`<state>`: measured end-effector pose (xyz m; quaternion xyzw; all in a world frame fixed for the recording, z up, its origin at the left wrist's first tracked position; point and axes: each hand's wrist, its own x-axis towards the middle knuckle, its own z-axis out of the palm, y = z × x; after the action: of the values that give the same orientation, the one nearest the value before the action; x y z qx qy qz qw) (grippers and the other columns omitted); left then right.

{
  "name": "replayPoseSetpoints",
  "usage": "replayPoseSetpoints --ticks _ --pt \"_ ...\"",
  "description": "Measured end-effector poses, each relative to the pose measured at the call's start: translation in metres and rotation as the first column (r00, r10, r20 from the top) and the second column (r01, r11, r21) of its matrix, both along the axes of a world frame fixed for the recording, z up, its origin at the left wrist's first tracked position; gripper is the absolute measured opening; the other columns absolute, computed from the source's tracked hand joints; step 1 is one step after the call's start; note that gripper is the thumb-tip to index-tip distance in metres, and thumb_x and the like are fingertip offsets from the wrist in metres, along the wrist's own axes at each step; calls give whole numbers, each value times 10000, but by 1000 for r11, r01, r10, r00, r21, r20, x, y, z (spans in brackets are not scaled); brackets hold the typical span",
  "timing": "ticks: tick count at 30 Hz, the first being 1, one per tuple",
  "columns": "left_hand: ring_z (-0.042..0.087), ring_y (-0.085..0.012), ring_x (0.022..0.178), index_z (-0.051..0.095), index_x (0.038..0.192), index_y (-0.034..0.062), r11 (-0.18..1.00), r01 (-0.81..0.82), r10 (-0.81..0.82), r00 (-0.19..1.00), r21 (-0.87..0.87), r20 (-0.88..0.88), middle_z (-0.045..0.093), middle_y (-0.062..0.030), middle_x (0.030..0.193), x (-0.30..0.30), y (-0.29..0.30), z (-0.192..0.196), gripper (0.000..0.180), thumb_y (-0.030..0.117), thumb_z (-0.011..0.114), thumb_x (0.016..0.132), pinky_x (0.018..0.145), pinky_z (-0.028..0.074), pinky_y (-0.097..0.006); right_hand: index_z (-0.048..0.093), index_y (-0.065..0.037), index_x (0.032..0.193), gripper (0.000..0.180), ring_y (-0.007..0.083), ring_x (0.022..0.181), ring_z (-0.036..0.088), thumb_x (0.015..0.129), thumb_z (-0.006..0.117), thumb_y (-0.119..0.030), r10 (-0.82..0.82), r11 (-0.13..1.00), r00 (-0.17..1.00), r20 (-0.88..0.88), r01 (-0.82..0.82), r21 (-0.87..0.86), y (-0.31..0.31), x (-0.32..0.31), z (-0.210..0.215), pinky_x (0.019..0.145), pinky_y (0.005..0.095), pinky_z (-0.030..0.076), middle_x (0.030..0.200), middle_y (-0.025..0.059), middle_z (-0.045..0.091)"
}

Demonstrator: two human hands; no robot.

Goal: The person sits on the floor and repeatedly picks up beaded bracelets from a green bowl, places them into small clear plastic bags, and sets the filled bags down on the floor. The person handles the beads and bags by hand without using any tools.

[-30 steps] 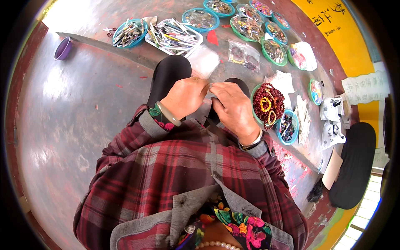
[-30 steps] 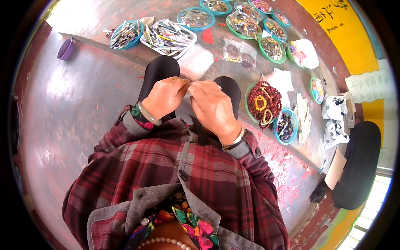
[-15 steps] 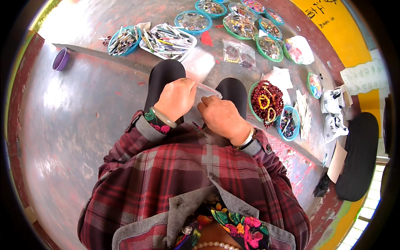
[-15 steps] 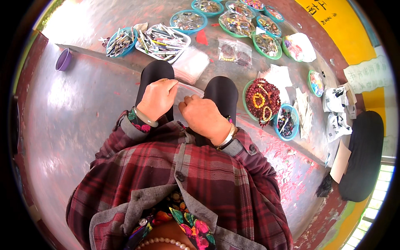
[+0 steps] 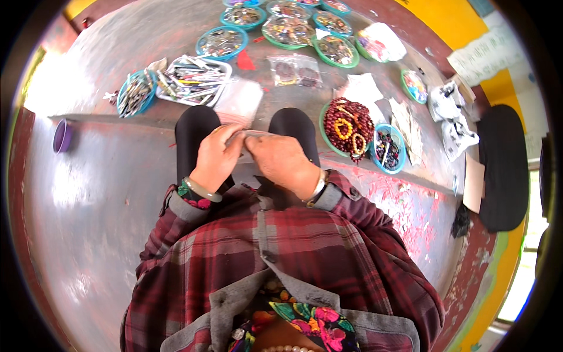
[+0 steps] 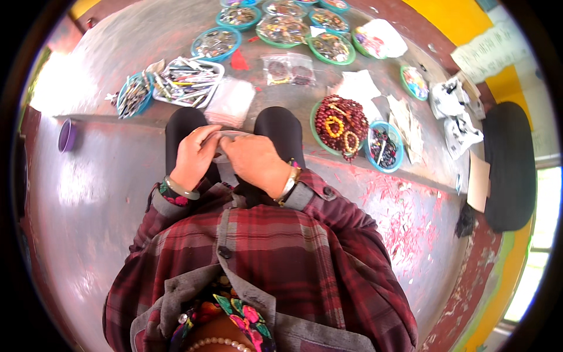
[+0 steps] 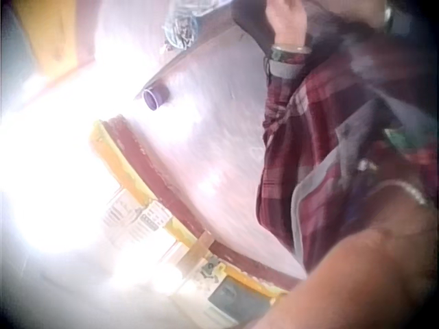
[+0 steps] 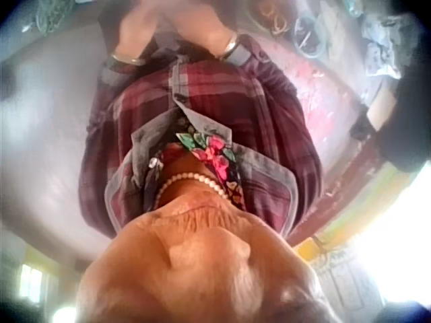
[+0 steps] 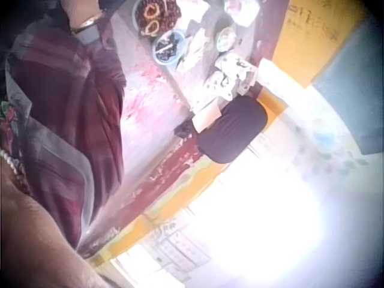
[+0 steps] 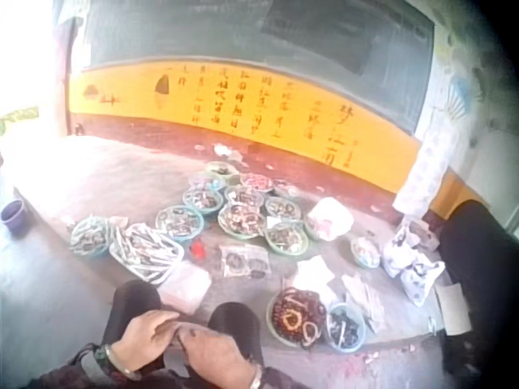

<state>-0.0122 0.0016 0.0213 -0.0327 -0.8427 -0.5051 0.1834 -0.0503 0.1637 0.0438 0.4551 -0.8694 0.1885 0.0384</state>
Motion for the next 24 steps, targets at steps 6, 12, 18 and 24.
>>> replayPoseSetpoints --ticks 6,12,18,24 --pt "643 -243 742 620 999 -39 997 1 8 994 -80 105 652 -174 832 -5 -8 -19 217 138 525 916 655 493 -323 600 -45 788 113 321 663 629 788 535 -137 120 986 986 120 -132 102 1 2 -3 556 423 487 675 130 625" --pt "627 -364 767 618 956 -35 967 16 -19 1000 -255 -10 632 -221 844 -7 -4 -14 168 98 540 891 659 498 -376 598 -44 795 127 309 722 622 809 579 -169 128 991 981 145 -133 28 13 -5 -14 598 402 493 743 124 627" --pt "628 -362 759 618 950 -35 969 14 -13 1000 -248 7 633 -220 840 -9 -2 -3 149 77 546 884 654 498 -369 648 -44 972 189 299 877 625 785 621 -35 -49 817 998 -36 19 -576 50 -33 -23 786 364 503 956 136 653" --pt "631 -350 738 617 953 -35 991 -17 27 997 -130 76 635 -209 829 -14 -2 -3 145 73 546 886 636 495 -345 645 -76 965 214 324 893 602 761 629 -140 -753 539 635 175 747 -390 177 -120 -145 793 399 483 960 133 645"
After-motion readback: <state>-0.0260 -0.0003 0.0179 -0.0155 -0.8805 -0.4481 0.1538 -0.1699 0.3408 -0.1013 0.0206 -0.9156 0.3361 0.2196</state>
